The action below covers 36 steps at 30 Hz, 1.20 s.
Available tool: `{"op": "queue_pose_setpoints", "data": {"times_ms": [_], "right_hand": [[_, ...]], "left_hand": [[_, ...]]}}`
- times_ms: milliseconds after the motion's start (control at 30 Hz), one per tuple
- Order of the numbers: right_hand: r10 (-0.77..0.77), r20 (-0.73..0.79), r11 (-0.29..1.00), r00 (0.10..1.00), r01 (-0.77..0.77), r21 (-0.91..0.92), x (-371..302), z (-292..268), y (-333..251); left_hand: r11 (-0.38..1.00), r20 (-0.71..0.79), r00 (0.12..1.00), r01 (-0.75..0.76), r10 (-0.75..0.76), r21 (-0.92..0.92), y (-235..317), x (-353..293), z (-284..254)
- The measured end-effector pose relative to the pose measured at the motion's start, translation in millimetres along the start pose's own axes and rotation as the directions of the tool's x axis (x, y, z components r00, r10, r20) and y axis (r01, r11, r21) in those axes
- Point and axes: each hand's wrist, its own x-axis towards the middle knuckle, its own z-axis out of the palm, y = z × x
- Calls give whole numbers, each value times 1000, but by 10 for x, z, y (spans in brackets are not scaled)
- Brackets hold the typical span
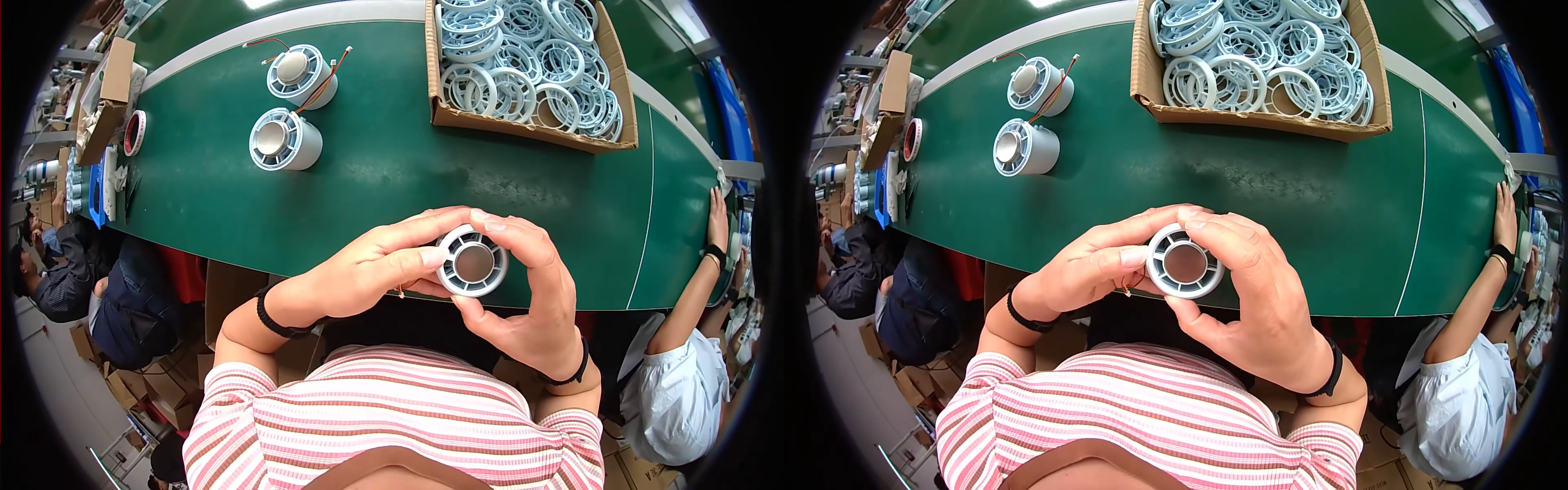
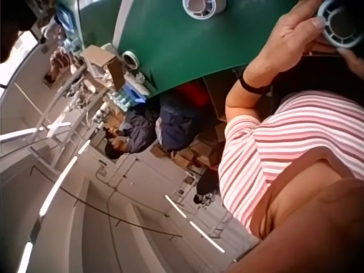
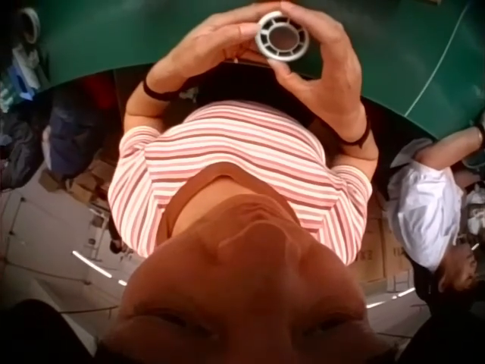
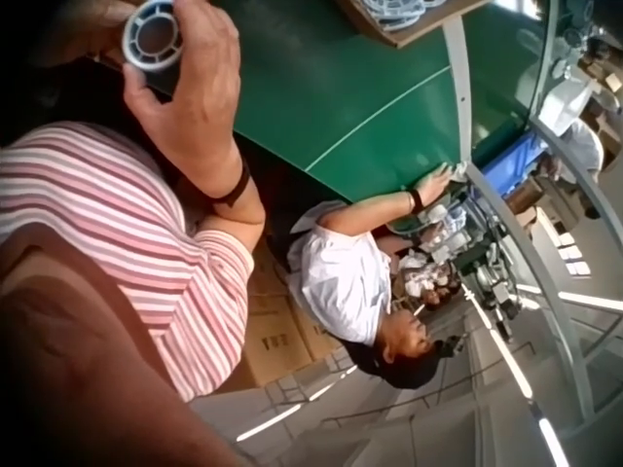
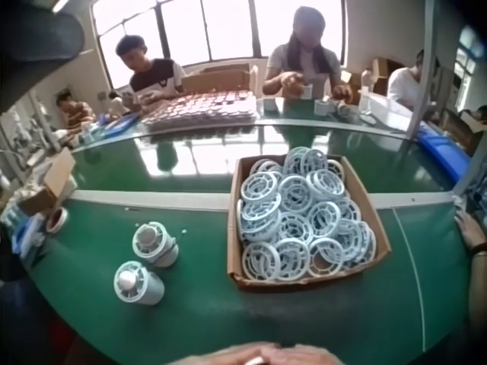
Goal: The person picks up a motor and a plastic cover, aligns the cover onto the motor, and presses them together. The person then places the assembled unit onto the table and repeats the process for several more units.
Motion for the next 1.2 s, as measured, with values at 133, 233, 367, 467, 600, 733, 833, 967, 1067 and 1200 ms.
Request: {"op": "queue_pose_setpoints", "data": {"times_ms": [133, 233, 367, 467, 600, 733, 833, 967, 1067, 1200], "right_hand": [[15, 30, 1000, 999, -15, 6, 6, -19, 35], [-12, 24, 1000, 1000, 12, -9, -4, -15, 30], [-27, -9, 1000, 1000, 27, 11, 40, 24, 3], [-61, 40, 985, 997, 67, -159, 80, 15, -97], [-25, 75, 931, 997, 50, -361, 58, -104, -244], [107, -72, 761, 992, -128, -636, -121, -539, -192], [138, -225, 650, 965, -260, -715, -220, -983, 55], [136, -350, 462, 927, -372, -805, -168, -1347, 134], [30, -301, 339, 953, -293, -894, 127, -1466, -26], [-19, 48, 763, 999, 45, -645, 892, -1098, -21]], "left_hand": [[999, -25, 999, 36, -35, 34, 35, 46, 2], [994, -10, 999, 40, -39, 102, 80, 42, 13], [995, -42, 995, 90, -88, 33, 152, 35, 27], [998, -76, 996, 55, -55, -9, 119, -18, 72], [761, -222, 926, -96, 304, 641, 107, -193, 306], [-34, 0, 874, 18, 487, 999, 566, -673, 262], [-348, 56, 750, 238, 659, 907, 824, -665, 31], [-406, 50, 732, 318, 680, 857, 866, -532, -246], [-383, 51, 792, 237, 609, 893, 873, -436, -213], [-442, 151, 899, 51, 411, 895, 925, -363, -108]]}}
